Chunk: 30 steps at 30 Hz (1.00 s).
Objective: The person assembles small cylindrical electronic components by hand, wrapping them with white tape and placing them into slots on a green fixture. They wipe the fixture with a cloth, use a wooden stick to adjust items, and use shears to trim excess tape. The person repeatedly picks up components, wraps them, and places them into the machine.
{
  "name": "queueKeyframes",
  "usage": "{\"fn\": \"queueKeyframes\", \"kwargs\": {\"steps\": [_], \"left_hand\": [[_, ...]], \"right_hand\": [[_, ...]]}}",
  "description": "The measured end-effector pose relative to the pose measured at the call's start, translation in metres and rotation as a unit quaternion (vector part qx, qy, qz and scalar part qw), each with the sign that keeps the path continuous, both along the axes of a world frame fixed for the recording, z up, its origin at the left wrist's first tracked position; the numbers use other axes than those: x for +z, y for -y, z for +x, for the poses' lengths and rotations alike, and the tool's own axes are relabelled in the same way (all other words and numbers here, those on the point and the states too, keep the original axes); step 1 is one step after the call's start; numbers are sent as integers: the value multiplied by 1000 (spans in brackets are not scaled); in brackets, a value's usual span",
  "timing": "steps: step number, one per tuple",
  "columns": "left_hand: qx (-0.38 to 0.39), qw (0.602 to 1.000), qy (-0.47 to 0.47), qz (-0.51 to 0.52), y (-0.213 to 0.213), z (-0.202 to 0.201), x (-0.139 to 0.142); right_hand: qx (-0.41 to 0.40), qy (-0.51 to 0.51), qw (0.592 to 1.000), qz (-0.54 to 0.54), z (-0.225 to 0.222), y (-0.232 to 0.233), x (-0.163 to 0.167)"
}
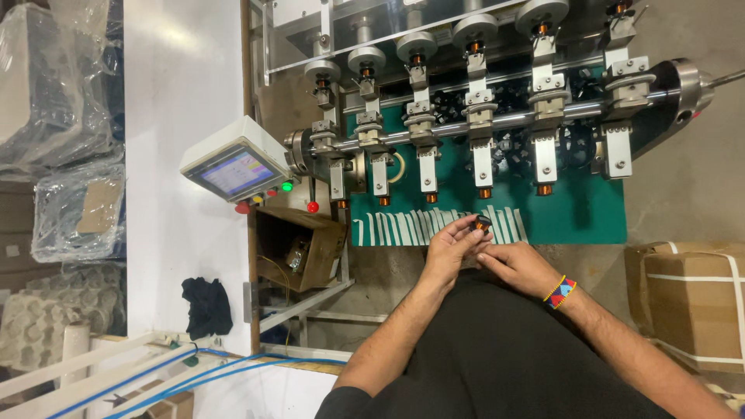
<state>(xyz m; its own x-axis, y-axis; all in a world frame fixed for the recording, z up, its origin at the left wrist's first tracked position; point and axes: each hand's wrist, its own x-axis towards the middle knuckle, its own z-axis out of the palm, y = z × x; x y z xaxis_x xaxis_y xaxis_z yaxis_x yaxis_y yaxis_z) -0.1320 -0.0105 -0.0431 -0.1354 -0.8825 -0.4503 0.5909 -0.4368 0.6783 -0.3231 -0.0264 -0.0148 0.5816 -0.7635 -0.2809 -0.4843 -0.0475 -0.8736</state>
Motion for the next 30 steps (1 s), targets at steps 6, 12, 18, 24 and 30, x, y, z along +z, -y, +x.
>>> {"fn": "queueKeyframes", "kwargs": {"steps": [6, 12, 18, 24, 30], "left_hand": [[84, 995, 60, -12, -21, 14, -8], [76, 989, 122, 26, -57, 13, -12], [7, 959, 280, -44, -54, -1, -12], [-101, 879, 458, -88, -26, 17, 11], [-139, 867, 426, -218, 6, 27, 55]], "right_hand": [[-94, -175, 979, -45, -67, 39, -82], [-132, -176, 971, -90, -69, 62, -103], [-141, -122, 974, -128, -37, 74, -93], [-88, 0, 980, -180, -15, 20, -20], [-131, 51, 983, -115, 23, 10, 43]]}}
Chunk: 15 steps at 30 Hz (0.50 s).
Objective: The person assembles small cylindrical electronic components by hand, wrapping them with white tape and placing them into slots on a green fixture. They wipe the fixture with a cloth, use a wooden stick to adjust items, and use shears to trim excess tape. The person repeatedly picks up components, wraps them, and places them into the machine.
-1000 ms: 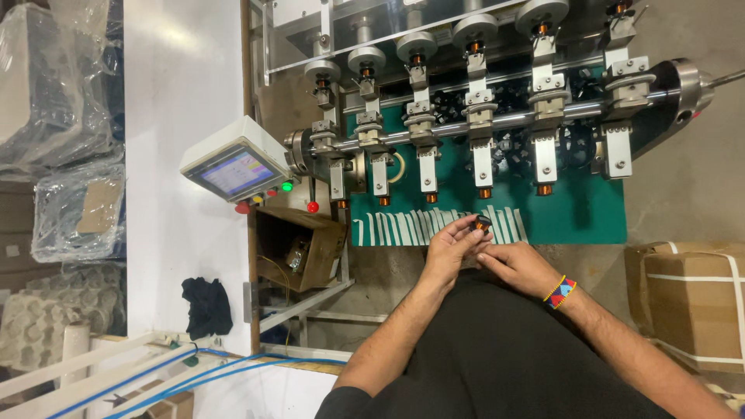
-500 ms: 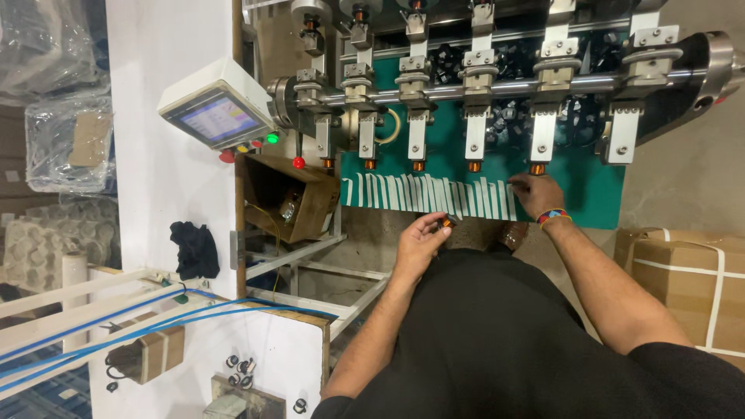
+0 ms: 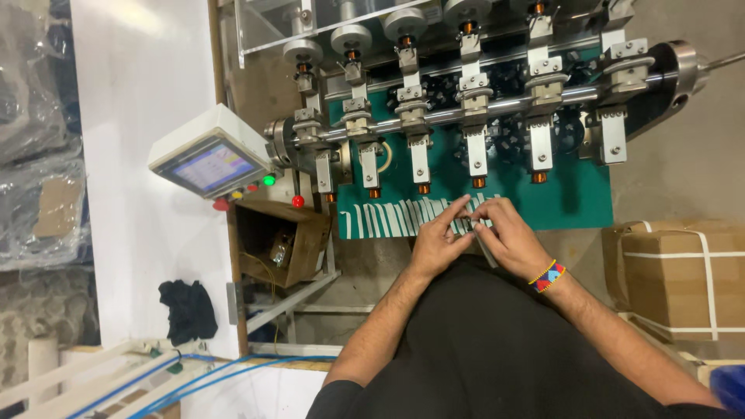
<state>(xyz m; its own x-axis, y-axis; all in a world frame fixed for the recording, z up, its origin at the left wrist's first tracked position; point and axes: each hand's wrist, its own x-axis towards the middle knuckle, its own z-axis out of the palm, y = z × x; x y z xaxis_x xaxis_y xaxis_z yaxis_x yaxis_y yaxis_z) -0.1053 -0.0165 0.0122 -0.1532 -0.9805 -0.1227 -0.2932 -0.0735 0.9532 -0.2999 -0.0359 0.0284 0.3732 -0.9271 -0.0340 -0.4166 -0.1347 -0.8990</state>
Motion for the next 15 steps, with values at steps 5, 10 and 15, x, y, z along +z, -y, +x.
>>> {"fn": "queueKeyframes", "kwargs": {"steps": [5, 10, 15], "left_hand": [[-95, 988, -15, -120, 7, 20, 17], [-95, 982, -22, -163, 7, 40, 5], [-31, 997, -70, 19, 11, 62, -22]], "right_hand": [[-64, -35, 997, -16, 21, -2, -1], [-106, -43, 990, 87, 28, -32, -21], [-139, 202, 913, 327, 36, -60, -23]]}}
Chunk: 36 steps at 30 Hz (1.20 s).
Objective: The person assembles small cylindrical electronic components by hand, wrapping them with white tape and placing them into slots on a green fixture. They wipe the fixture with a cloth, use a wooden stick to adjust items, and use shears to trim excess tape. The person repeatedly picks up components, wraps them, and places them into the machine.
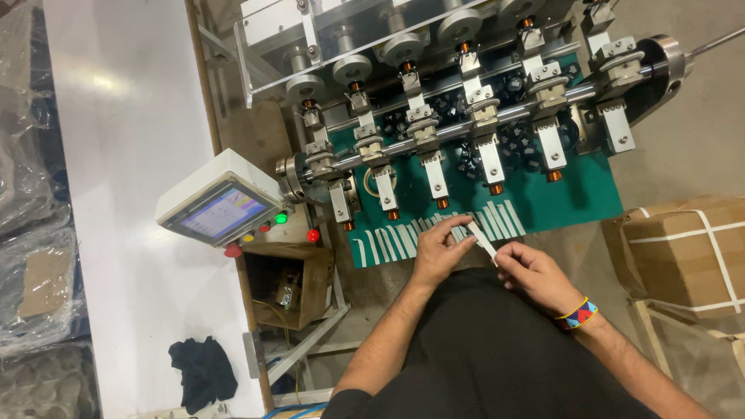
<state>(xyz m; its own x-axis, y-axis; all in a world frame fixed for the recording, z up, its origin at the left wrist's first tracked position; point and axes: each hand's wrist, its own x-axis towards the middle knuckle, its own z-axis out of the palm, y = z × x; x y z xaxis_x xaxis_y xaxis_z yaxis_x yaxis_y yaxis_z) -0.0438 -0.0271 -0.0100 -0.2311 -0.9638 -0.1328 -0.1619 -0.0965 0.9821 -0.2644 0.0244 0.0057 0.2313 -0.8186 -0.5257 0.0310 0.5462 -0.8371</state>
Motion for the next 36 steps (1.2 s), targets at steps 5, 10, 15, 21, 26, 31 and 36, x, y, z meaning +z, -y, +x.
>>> {"fn": "queueKeyframes", "kwargs": {"steps": [5, 10, 15, 21, 26, 31, 36], "left_hand": [[-57, 895, -346, 277, -1, 12, -17], [-118, 822, -394, 395, -4, 9, -11], [-137, 794, -467, 366, -3, 9, -8], [-165, 925, -292, 177, 1, -14, -3], [-163, 973, 126, -104, -7, -45, 31], [-160, 957, 172, -170, -8, -88, 56], [-86, 961, 209, -157, -16, -120, 52]], "right_hand": [[21, -318, 910, -267, 9, 5, 29], [-9, -371, 825, -427, 28, 20, 45], [-34, -355, 808, -470, 27, 24, 40], [-31, -270, 908, -318, -7, 23, 17], [3, -110, 986, -122, -55, 29, -12], [82, -201, 964, -156, -87, 44, -3], [97, -332, 893, -289, -98, 46, 38]]}}
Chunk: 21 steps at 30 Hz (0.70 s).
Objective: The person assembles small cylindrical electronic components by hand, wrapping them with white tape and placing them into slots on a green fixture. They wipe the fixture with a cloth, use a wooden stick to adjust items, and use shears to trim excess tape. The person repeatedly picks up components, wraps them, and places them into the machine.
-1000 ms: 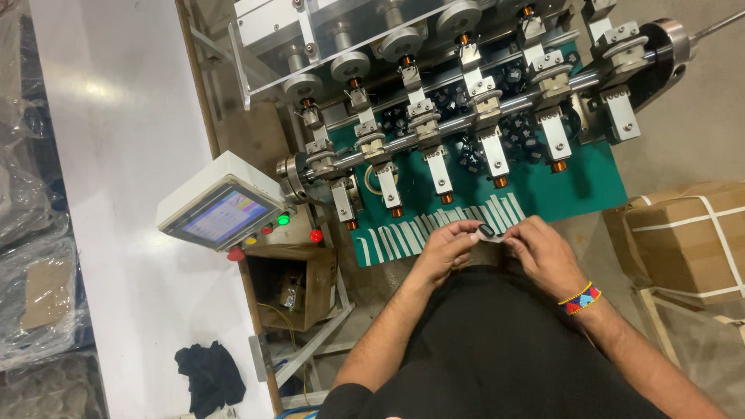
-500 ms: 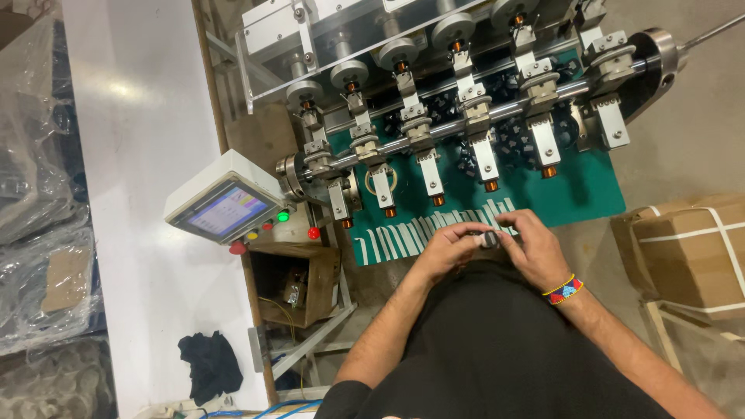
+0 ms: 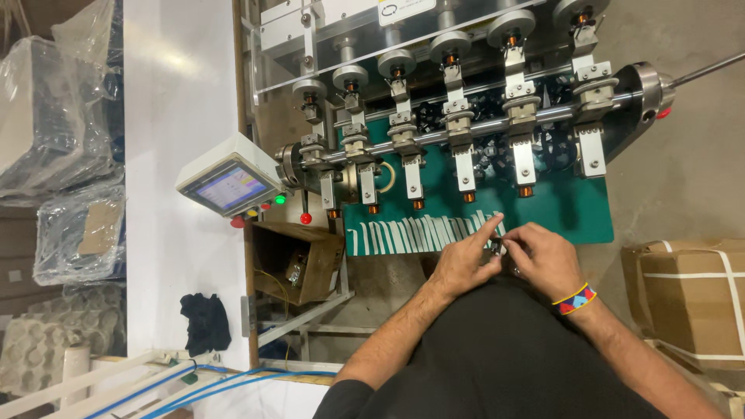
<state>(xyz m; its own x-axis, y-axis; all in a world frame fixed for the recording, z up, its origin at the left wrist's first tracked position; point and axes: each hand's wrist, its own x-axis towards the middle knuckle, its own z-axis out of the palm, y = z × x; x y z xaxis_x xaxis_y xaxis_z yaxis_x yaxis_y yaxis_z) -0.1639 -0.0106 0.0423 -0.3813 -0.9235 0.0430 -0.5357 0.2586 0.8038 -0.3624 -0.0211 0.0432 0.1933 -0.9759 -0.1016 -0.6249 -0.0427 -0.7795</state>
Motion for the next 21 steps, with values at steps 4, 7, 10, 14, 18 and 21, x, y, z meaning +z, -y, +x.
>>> {"fn": "queueKeyframes", "kwargs": {"steps": [4, 7, 10, 14, 18, 21], "left_hand": [[124, 984, 0, 126, 0, -24, -23], [164, 954, -78, 237, 3, -42, -42], [88, 968, 95, 214, 12, -51, -42], [93, 985, 131, -54, 39, -59, -12], [4, 949, 215, -229, 84, -60, 25], [-43, 888, 312, -334, 115, -63, 39]], "right_hand": [[58, -2, 991, -123, -9, -6, 10], [105, -61, 989, -88, -21, -7, -9], [143, -112, 983, -36, -39, 0, -44], [123, -223, 967, -7, -73, 25, -100], [123, -262, 956, 41, -97, 60, -133], [111, -231, 966, 26, -100, 70, -130]]}}
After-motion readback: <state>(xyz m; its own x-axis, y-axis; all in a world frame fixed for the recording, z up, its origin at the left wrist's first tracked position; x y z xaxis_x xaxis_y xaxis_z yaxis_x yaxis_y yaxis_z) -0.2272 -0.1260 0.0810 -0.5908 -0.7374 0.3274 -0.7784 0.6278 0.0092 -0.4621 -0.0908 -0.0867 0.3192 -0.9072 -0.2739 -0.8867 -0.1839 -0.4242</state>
